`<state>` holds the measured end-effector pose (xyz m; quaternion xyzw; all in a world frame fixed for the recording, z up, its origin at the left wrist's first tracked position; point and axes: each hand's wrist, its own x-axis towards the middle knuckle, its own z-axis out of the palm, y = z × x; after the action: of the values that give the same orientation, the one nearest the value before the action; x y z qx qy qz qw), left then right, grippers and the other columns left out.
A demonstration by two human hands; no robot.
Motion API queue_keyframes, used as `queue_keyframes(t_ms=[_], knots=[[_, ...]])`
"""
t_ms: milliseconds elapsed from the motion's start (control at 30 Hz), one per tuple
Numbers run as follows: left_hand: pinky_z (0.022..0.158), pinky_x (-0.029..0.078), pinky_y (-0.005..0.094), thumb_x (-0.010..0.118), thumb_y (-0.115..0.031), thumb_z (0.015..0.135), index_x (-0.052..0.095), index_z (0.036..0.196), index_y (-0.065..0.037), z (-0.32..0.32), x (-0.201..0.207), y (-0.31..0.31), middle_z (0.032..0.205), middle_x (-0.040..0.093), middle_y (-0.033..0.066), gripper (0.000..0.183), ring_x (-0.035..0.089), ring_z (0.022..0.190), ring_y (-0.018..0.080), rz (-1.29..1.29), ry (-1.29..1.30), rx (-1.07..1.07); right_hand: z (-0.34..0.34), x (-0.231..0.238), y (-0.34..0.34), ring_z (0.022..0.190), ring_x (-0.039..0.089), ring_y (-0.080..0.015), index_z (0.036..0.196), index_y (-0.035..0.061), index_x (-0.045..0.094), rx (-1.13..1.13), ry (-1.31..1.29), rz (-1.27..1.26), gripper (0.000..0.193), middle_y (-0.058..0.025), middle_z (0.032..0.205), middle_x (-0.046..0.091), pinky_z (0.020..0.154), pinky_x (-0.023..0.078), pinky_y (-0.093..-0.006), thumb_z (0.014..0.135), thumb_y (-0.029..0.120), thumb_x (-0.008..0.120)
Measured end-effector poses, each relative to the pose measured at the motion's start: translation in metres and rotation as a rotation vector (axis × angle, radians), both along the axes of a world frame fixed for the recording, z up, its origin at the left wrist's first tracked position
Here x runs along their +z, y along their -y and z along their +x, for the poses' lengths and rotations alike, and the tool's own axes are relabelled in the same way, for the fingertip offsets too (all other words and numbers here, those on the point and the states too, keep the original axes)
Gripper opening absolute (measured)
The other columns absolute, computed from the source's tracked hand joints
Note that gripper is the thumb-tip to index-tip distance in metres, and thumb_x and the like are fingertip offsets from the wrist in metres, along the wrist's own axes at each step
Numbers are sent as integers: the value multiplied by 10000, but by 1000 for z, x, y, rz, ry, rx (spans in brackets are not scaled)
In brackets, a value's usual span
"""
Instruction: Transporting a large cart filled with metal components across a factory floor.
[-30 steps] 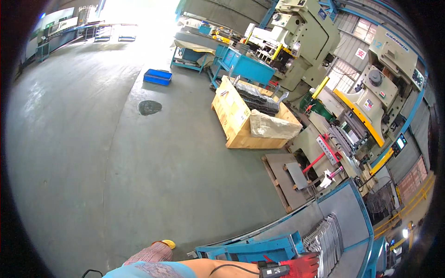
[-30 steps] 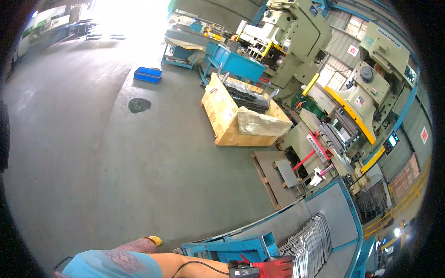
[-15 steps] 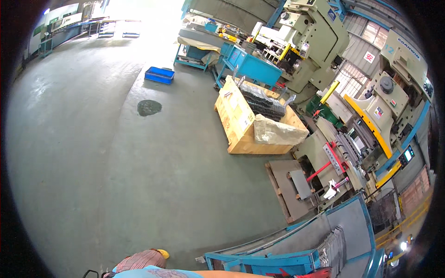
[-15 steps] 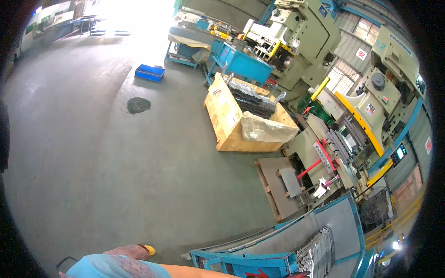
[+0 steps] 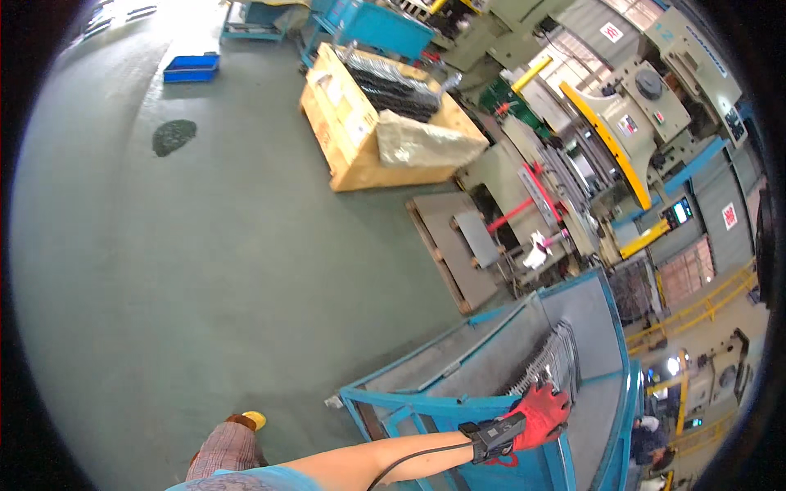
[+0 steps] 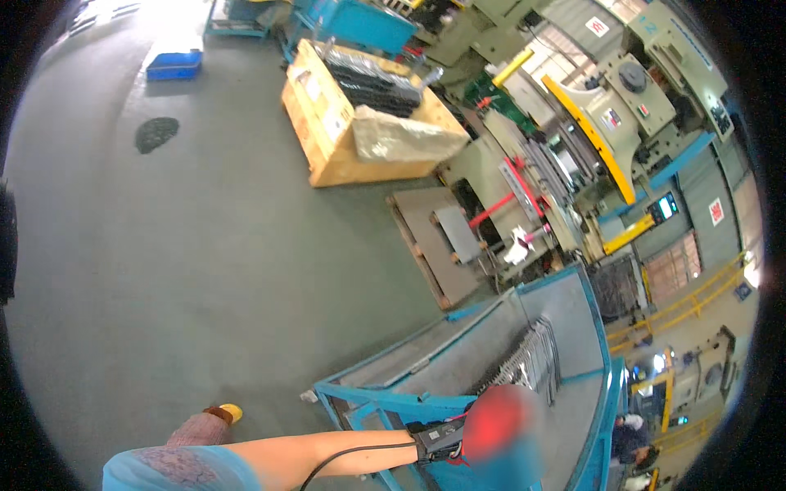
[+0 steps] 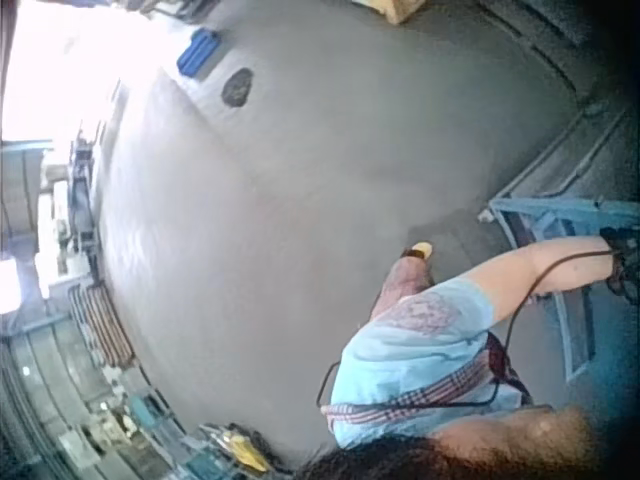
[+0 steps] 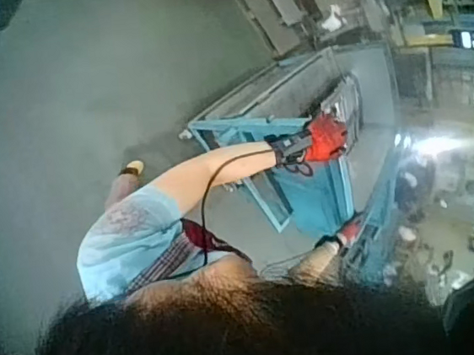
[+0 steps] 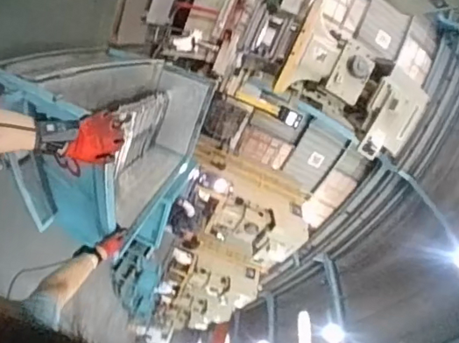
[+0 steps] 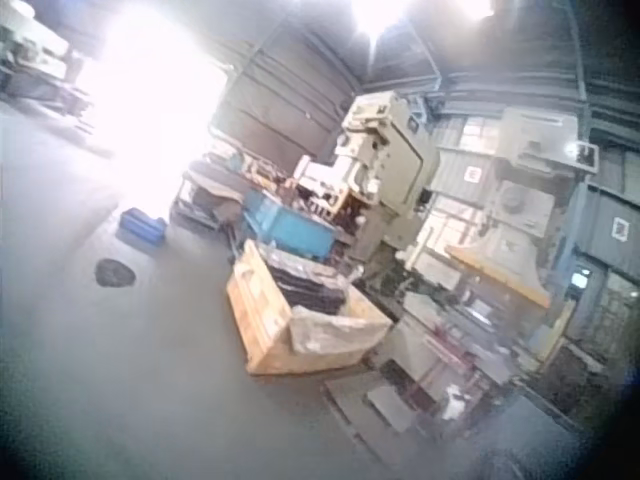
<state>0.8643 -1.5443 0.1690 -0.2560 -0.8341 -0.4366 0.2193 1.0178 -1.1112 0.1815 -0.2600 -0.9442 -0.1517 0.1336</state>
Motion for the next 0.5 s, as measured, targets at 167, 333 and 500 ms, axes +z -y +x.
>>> queue_keyframes(t_ms=[167,333,500], knots=[[792,412,506,683,-406,672,578,1097,-83,-5,33,-36,1102,474,97,544,475,991,312,62,-118,-137,56,44,-78,1314,304,-346,1415,69,267,-49,23,190,494,-182,1432,315,1089,252,-452,952,182,395],[720,419,506,619,-385,718,599,957,-19,-25,10,-31,976,485,120,438,487,891,322,147,-230,-25,2,39,48,1283,361,-320,1336,12,409,-6,-308,-115,464,-215,1375,392,1078,273,-381,929,208,514],[720,457,446,654,-404,703,541,1137,-43,-43,2,-34,1140,465,128,575,520,878,311,99,-176,-180,-14,22,47,1171,471,-362,1349,13,386,34,-428,-2,532,-253,1259,496,1003,376,-392,912,266,554]])
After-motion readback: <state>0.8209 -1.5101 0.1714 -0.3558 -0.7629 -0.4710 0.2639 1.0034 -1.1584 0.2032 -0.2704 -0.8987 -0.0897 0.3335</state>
